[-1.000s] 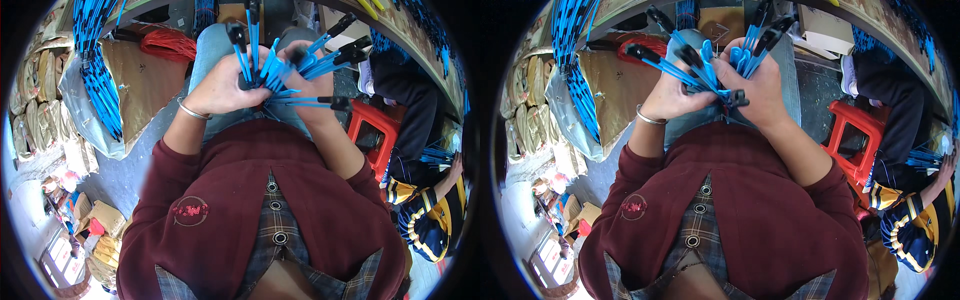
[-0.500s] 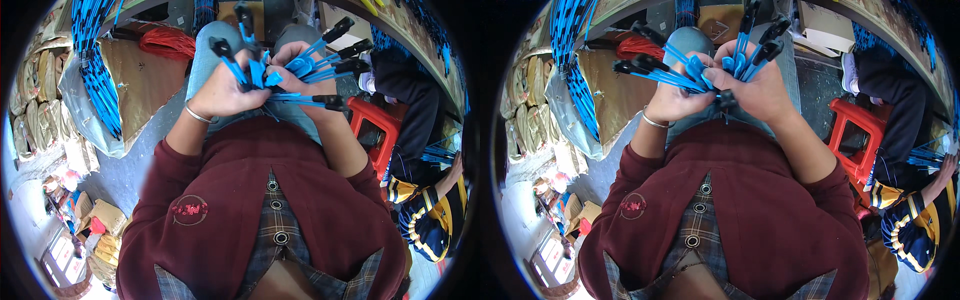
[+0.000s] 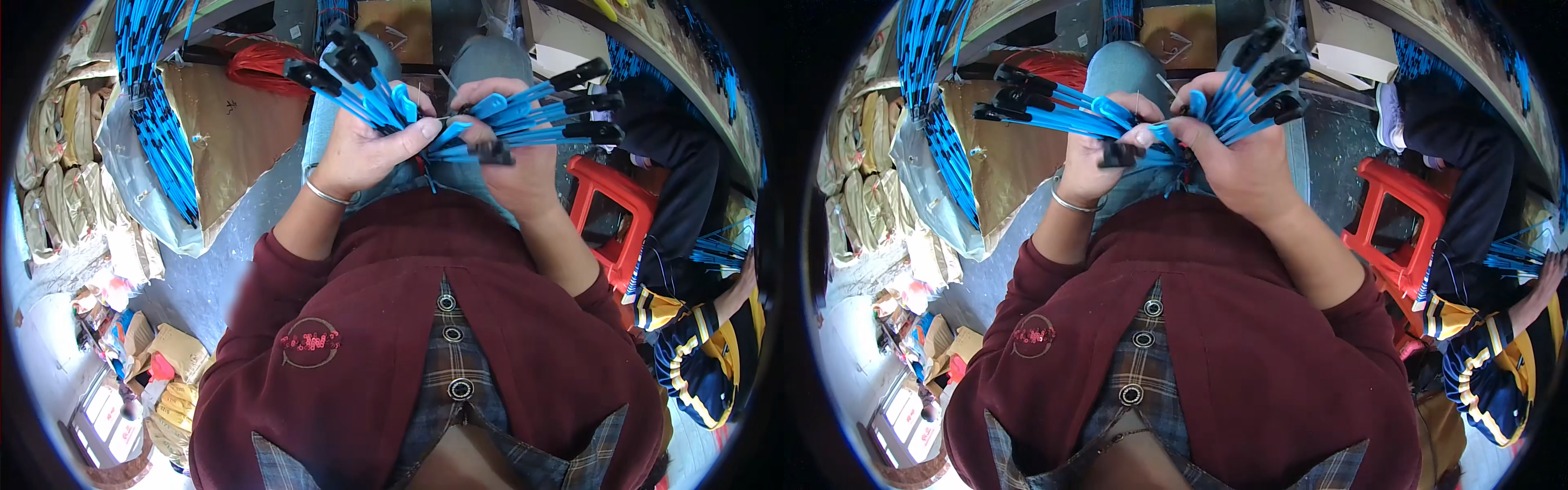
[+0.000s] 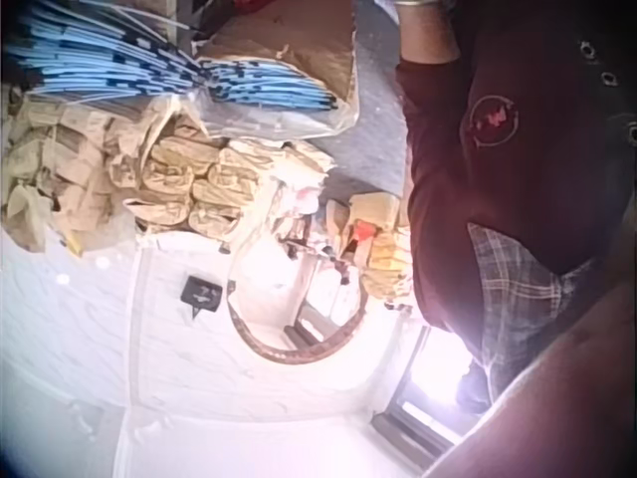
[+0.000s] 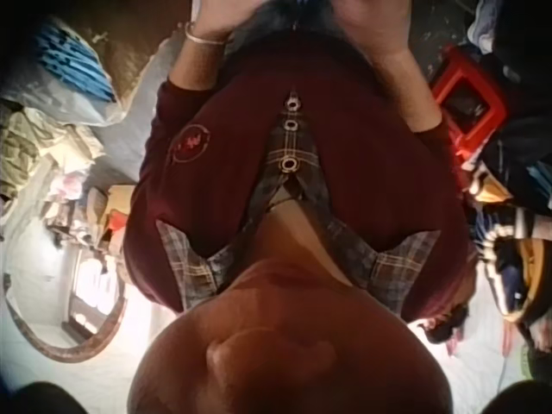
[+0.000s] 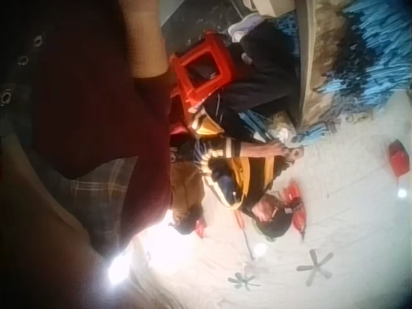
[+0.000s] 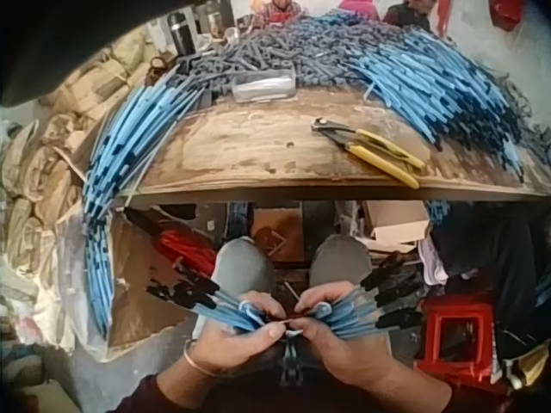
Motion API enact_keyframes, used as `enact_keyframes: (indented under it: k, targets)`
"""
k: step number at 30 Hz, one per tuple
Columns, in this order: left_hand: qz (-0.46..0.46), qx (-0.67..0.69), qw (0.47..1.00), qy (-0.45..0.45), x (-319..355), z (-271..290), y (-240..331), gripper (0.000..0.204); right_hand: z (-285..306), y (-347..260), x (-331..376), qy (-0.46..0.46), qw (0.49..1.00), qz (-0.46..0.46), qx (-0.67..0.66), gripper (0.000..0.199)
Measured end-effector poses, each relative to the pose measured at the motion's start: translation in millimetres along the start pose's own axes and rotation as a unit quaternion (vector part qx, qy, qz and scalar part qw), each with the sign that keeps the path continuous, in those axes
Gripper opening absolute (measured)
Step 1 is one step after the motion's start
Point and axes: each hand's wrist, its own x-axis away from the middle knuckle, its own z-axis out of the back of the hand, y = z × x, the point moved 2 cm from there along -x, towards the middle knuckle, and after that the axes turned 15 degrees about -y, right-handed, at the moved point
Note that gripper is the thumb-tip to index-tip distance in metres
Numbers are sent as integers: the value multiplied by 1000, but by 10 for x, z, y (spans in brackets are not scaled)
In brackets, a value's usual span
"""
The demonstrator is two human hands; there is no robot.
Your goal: The person gathers umbrella ribs, threads a wire through their ends, and attaches them to a plastic hub before tightening and trimming the wire with pliers.
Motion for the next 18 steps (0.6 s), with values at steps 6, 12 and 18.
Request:
enact_keyframes:
  k: [6,12,18]
  targets:
    - [-14,76,997,-31,-40,108,36,23,44,-41,-57,-12,999,-29,25,26]
    - [-27,98,992,-73,-57,150,-3,18,43,-44,-82,-60,997,-39,-9,30]
    - [-70,146,986,-49,-112,185,27,18,4,-16,-106,-4,994,-96,45,47]
